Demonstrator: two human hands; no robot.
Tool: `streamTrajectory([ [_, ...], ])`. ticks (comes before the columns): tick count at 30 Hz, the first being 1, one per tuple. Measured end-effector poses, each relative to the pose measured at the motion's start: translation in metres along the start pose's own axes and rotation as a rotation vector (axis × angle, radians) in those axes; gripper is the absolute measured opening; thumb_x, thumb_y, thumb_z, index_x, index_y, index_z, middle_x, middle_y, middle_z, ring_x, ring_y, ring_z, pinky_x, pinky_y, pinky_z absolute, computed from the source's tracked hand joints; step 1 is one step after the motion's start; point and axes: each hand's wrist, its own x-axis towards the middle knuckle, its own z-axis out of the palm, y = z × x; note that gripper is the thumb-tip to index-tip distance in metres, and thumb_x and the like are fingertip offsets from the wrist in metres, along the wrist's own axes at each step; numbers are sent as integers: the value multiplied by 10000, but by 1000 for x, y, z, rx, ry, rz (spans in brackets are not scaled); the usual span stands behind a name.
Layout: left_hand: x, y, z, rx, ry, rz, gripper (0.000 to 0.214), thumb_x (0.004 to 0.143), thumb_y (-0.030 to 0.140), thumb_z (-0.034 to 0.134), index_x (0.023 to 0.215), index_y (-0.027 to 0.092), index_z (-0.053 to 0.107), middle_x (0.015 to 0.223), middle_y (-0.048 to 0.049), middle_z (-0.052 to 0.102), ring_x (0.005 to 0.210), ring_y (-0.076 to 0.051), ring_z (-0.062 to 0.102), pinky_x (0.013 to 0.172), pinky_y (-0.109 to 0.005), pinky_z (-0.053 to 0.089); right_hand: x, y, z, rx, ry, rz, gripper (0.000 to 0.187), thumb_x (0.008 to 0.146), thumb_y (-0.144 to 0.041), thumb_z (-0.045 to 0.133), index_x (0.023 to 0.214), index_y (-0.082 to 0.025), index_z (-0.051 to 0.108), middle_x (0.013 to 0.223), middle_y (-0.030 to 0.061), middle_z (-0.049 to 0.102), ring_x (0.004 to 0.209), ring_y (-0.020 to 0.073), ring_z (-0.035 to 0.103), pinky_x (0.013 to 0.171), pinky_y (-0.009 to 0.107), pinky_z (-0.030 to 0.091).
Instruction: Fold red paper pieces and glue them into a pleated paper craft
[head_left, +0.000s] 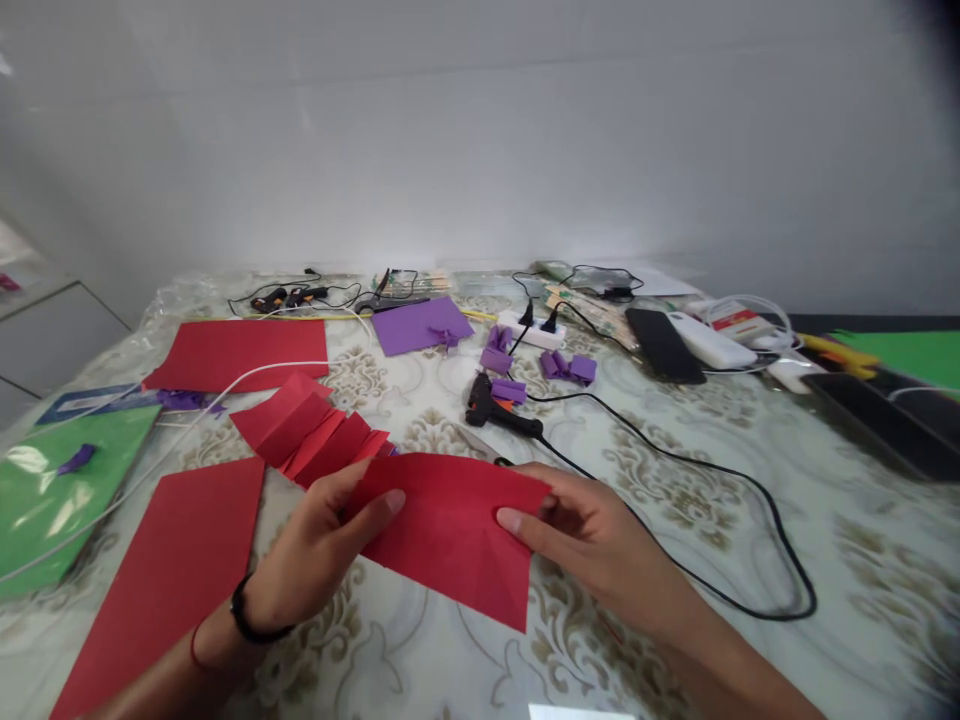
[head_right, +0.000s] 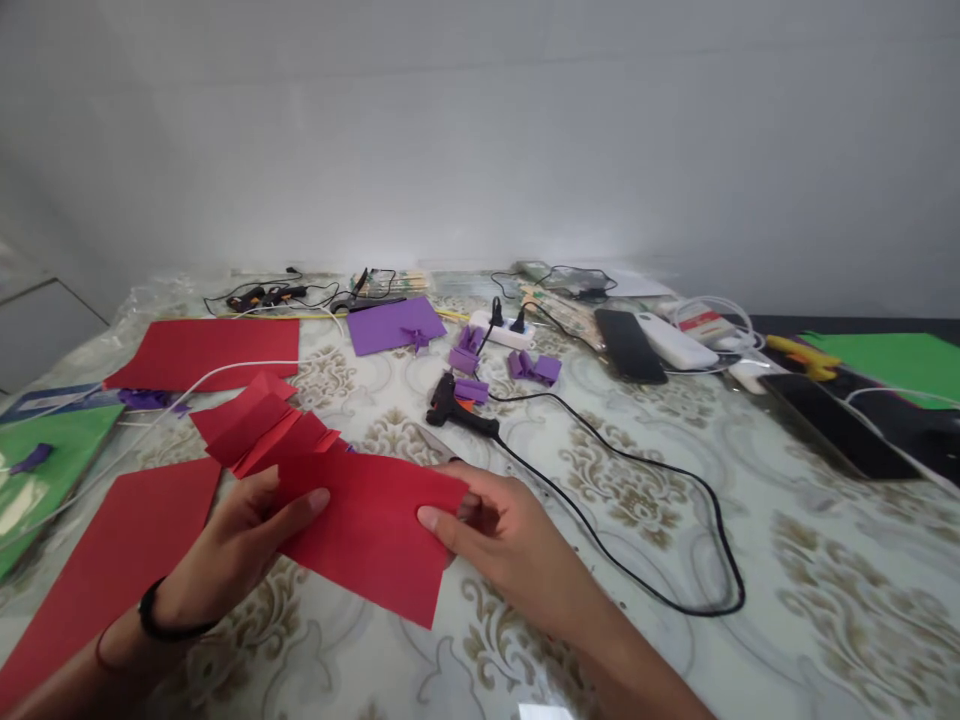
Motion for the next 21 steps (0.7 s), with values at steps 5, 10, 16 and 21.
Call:
streamTrajectory([
  [5, -6, -13, -3, -166, -60, -34, 229, 1023, 378, 695, 1171, 224, 777, 1062, -53, 796, 950, -206, 730, 817, -268, 595, -10, 5, 2, 38, 9, -2, 317, 906, -542, 769, 932, -227, 786, 797, 50, 744, 747, 220, 720, 629, 296, 600],
  [10, -7, -7, -2, -77, -61, -23, 211, 1007, 396, 714, 1110, 240, 815, 1007, -34, 801, 907, -193, 716, 797, -260, 584, -10, 3, 2, 64, -26, 41, 275, 947, -498, 748, 1000, -231, 790, 860, 51, 800, 758, 202, 751, 629, 261, 608],
  [16, -3, 2, -1, -81, -74, -43, 230, 1016, 422, 689, 1098, 245, 812, 1012, -45, 806, 925, -220, 741, 810, -307, 610, -8, -2, 3, 293, 93, 49, 471, 939, -466, 781, 1341, -294, 607, 1050, 53, 843, 802, 198, 801, 755, 303, 661],
  [21, -2, 5, 5, -12, -9, -26, 203, 919, 389, 810, 1012, 221, 748, 859, -22, 774, 748, -169, 734, 611, -212, 585, -8, 4, 8, 299, 78, 50, 489, 925, -472, 794, 1326, -278, 592, 1038, 66, 841, 822, 213, 805, 768, 317, 659],
])
